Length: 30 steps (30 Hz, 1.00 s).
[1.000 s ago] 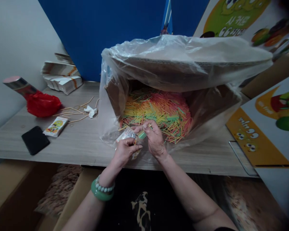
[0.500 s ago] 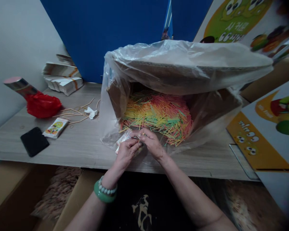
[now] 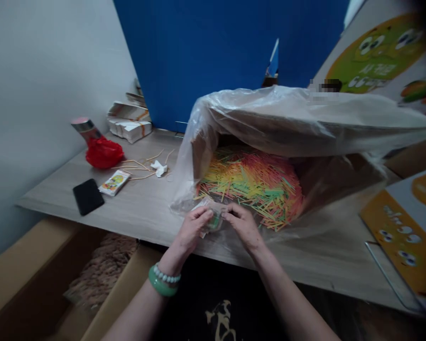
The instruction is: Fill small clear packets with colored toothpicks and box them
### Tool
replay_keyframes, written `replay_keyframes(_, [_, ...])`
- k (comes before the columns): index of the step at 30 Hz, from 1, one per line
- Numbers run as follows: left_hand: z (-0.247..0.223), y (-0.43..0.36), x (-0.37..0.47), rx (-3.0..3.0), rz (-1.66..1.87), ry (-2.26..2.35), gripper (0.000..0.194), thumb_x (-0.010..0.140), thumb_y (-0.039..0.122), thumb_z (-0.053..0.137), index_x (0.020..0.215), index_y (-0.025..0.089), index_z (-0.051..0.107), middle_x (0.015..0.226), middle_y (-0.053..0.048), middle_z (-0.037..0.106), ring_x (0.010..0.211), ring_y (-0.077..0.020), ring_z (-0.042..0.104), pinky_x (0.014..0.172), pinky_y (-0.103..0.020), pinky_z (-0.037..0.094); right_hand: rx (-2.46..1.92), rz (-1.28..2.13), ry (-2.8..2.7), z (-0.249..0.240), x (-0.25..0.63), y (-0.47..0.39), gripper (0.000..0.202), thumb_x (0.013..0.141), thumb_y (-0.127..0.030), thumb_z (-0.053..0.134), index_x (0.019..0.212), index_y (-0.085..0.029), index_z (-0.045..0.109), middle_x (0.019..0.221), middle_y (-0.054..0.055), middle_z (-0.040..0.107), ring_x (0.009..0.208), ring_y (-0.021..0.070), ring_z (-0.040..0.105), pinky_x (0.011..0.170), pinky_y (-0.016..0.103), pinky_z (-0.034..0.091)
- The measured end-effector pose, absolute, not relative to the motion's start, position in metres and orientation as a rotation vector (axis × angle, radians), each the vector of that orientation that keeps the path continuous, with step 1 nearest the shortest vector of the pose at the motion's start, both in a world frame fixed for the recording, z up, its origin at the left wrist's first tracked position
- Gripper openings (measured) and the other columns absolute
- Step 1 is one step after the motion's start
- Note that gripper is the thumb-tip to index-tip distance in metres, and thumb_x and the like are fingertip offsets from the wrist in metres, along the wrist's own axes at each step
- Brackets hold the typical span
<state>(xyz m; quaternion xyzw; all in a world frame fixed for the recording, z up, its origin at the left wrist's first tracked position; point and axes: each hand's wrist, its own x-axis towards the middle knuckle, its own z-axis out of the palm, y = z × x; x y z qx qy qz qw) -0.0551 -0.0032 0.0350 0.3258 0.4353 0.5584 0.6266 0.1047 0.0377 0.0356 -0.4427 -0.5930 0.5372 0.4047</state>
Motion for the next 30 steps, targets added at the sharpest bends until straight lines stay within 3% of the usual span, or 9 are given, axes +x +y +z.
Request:
replay_keyframes(5, [0.035, -0.01, -0.061, 0.672, 1.278, 1.055, 0.039, 0.059, 0.043, 0.088, 0.078, 0.01, 0.077, 0.067, -0.003, 0.066, 0.057, -0.0106, 0.053, 0.058, -0.024, 0.042, -1.142, 1.39, -1.544, 0.034, 0.093, 0.029, 0.026, 0.072, -0.04, 0.064, 0.062, -0.02, 0.051, 0.061, -0.004, 0.044, 0.062, 0.0131, 0.04, 0.059, 0.026, 0.031])
replay_keyframes(11, [0.039, -0.018, -0.077, 0.779, 1.43, 1.184, 0.026, 0.067, 0.039, 0.08, 0.07, 0.013, 0.075, 0.071, -0.003, 0.066, 0.067, -0.0131, 0.057, 0.065, -0.024, 0.045, -1.015, 1.573, -1.516, 0.021, 0.057, 0.017, 0.02, 0.07, -0.035, 0.064, 0.081, -0.02, 0.059, 0.073, -0.002, 0.056, 0.07, 0.0157, 0.051, 0.065, 0.026, 0.038])
replay_keyframes(15, [0.035, -0.024, -0.089, 0.851, 1.46, 1.289, 0.019, 0.063, 0.032, 0.082, 0.067, 0.014, 0.075, 0.076, -0.004, 0.069, 0.076, -0.0149, 0.06, 0.073, -0.025, 0.048, -1.096, 1.493, -1.574, 0.011, 0.035, 0.01, 0.014, 0.073, -0.034, 0.059, 0.074, -0.02, 0.056, 0.067, -0.004, 0.05, 0.065, 0.0139, 0.047, 0.063, 0.026, 0.036])
replay_keyframes(20, [0.02, -0.014, -0.149, 0.622, 1.48, 1.579, 0.031, 0.053, 0.038, 0.082, 0.07, 0.014, 0.072, 0.068, -0.003, 0.068, 0.062, -0.0147, 0.057, 0.06, -0.026, 0.046, -1.249, 1.265, -1.885, 0.013, 0.042, 0.006, 0.011, 0.084, -0.031, 0.053, 0.084, -0.022, 0.059, 0.075, -0.002, 0.06, 0.071, 0.0155, 0.054, 0.068, 0.026, 0.038])
replay_keyframes(24, [0.02, 0.0, -0.215, 0.87, 1.332, 2.065, 0.023, 0.067, 0.033, 0.072, 0.078, 0.013, 0.072, 0.08, -0.009, 0.07, 0.078, -0.0231, 0.063, 0.072, -0.034, 0.049, -1.692, 0.832, -1.939, 0.021, 0.068, 0.02, 0.018, 0.09, -0.027, 0.049, 0.1, -0.021, 0.061, 0.097, 0.008, 0.066, 0.089, 0.0235, 0.059, 0.079, 0.034, 0.04])
replay_keyframes(27, [0.022, 0.003, -0.226, 1.244, 1.089, 2.533, 0.026, 0.077, 0.025, 0.066, 0.099, 0.014, 0.074, 0.114, -0.017, 0.067, 0.105, -0.0334, 0.06, 0.092, -0.048, 0.044, -1.873, 0.691, -1.979, 0.018, 0.077, 0.034, 0.031, 0.091, -0.034, 0.053, 0.116, -0.017, 0.06, 0.121, 0.018, 0.059, 0.112, 0.0326, 0.055, 0.09, 0.042, 0.039])
replay_keyframes(30, [0.016, -0.002, -0.195, 1.634, 0.951, 2.607, 0.027, 0.087, 0.026, 0.058, 0.107, 0.016, 0.072, 0.126, -0.018, 0.061, 0.112, -0.034, 0.057, 0.096, -0.051, 0.044, -1.916, 0.663, -2.034, 0.009, 0.074, 0.044, 0.029, 0.087, -0.036, 0.06, 0.109, -0.017, 0.063, 0.123, 0.019, 0.057, 0.117, 0.0351, 0.051, 0.095, 0.044, 0.037])
